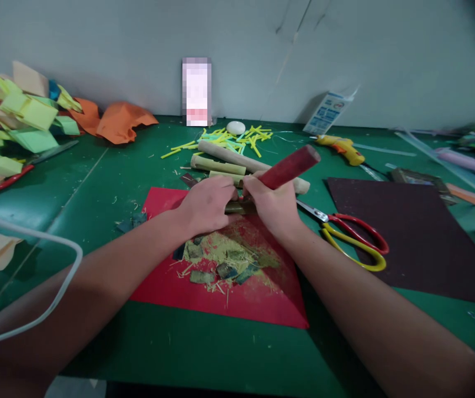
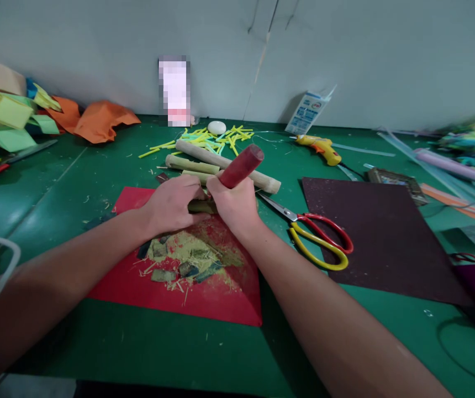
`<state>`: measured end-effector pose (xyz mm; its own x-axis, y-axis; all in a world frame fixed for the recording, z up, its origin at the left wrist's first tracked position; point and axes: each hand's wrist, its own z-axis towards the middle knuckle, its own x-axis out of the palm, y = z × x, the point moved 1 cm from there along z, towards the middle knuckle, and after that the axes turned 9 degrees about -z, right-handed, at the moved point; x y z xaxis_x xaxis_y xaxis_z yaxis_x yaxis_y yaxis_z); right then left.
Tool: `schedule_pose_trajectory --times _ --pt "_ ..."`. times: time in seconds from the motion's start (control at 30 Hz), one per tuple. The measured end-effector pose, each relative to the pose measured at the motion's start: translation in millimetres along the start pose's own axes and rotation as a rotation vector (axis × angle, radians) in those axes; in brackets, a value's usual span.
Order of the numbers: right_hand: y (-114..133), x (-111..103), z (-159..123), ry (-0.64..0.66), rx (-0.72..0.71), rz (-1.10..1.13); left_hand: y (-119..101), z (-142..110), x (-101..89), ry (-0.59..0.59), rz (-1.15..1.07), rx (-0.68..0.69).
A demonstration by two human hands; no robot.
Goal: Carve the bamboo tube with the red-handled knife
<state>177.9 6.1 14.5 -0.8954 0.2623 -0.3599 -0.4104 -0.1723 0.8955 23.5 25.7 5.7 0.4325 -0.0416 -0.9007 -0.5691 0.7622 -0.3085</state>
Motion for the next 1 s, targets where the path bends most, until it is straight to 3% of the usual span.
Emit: schedule_pose_trajectory --times 0.3,0.5,1.0 --pt "0.3 1.5 -1.2 -0.027 -0.002 -0.012 -1.5 0.5 -1.4 0.006 -0.017 -0.02" --pt "3.8 0.9 -1.5 0.067 0.068 -0.02 -1.9 1.5 -2.6 0.021 -0.068 -0.063" --pt "0.5 1.4 0.5 -0.015 0.027 -0.023 -0.5 0.3 0.3 -0.011 -0.045 -0.038"
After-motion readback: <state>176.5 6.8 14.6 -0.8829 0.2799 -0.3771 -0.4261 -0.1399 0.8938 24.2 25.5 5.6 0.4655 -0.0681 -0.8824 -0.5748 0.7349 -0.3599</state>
